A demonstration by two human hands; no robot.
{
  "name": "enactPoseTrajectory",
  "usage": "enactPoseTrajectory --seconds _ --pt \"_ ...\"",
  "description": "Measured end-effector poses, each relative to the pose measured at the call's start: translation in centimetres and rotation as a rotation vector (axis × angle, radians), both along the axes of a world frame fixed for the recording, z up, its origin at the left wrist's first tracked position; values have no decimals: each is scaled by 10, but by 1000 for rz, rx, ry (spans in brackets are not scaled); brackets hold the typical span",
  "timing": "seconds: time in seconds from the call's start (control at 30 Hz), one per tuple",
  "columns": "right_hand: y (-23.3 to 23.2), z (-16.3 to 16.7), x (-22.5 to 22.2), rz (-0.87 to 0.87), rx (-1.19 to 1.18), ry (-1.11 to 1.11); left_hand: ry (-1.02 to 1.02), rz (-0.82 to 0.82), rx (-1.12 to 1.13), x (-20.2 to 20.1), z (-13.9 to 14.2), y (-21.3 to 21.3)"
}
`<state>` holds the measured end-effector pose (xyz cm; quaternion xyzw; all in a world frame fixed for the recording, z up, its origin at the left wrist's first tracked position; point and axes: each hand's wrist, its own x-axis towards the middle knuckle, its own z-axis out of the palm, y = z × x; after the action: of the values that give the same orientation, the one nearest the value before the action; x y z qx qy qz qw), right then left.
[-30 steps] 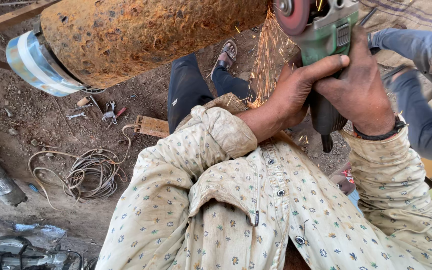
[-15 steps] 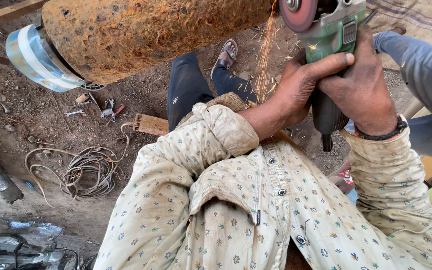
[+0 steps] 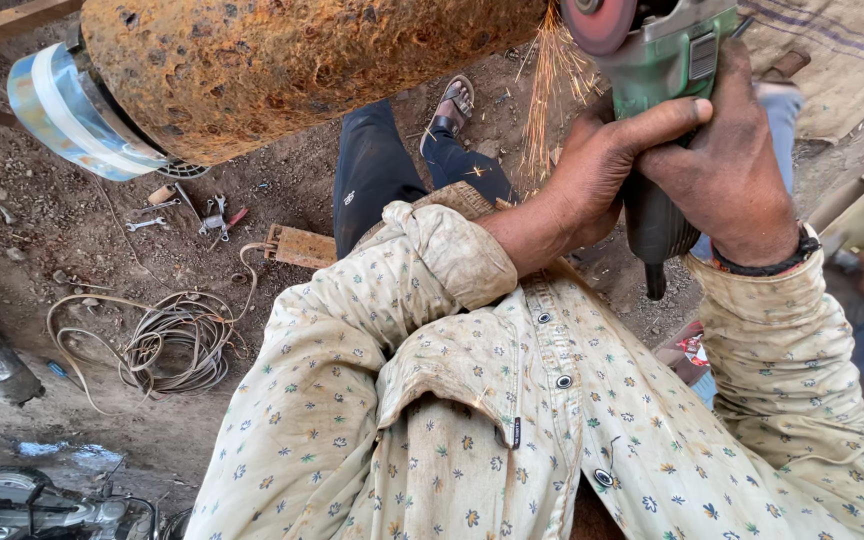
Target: The person holds an angle grinder with both hands and grinds the surface of a large rusty metal pipe, producing sparks as the disc removes rust. Near the end the person briefly repositions the pipe and resumes grinding it.
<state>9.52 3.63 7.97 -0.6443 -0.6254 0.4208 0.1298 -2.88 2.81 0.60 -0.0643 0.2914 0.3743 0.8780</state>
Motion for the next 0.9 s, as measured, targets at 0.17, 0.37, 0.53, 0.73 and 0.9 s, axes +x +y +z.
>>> enactPoseTrajectory --seconds 0.17,0.37,0.53,0.73,0.9 --pt "3 4 -2 -61 -54 -7 19 -8 22 0 3 3" --pt "6 8 -8 -102 -79 49 17 -39 17 -4 2 4" --pt "4 7 -6 -63 -42 40 17 -25 16 -1 2 3" --pt "2 3 -3 -36 -30 -12 26 -30 12 -2 0 1" --pt "3 5 -5 -87 -57 80 8 -26 -4 -1 1 2"
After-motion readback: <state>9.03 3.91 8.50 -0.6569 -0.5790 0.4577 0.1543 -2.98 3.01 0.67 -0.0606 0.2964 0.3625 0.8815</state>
